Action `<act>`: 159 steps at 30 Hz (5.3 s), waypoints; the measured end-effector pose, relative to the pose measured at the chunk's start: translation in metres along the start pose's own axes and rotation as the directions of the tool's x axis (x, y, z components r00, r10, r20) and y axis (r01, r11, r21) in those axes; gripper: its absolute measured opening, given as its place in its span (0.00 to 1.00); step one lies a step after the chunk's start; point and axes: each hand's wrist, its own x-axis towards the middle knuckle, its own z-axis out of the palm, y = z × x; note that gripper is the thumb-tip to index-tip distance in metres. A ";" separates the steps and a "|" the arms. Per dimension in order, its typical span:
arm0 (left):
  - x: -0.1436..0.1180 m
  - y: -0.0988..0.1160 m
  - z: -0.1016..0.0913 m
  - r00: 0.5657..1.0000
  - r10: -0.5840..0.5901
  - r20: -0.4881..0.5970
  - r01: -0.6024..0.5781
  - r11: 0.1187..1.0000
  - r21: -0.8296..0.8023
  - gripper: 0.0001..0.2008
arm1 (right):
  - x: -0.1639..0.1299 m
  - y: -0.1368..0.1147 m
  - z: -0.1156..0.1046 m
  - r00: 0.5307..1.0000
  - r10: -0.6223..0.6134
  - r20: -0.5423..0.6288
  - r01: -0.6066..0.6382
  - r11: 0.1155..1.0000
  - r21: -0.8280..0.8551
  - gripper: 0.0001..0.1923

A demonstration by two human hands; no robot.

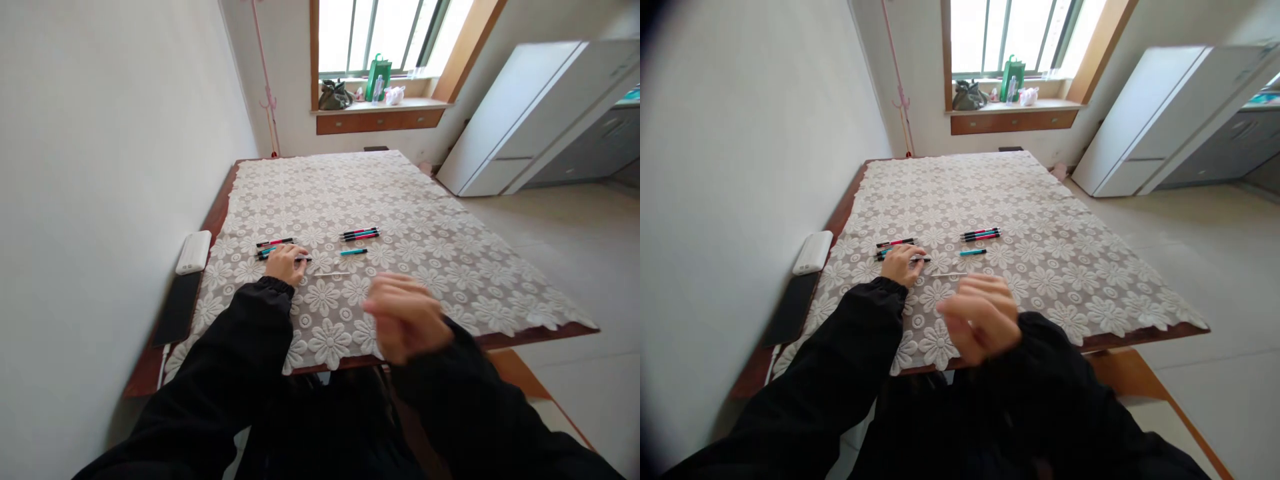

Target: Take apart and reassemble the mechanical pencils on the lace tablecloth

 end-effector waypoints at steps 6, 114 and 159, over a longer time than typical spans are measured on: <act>0.000 0.003 0.001 0.981 0.179 0.077 -0.173 0.982 -0.083 0.06 | 0.033 0.135 0.047 0.890 0.009 0.456 0.121 0.959 -0.256 0.03; -0.008 0.012 -0.006 0.980 0.165 -0.113 -0.183 0.968 -0.173 0.08 | 0.019 0.144 0.050 0.869 0.193 0.455 -0.097 0.969 -0.227 0.03; -0.008 0.005 -0.006 0.985 0.123 0.120 -0.119 0.992 -0.039 0.06 | 0.018 0.141 0.056 0.884 0.467 -0.016 -0.417 0.804 0.423 0.08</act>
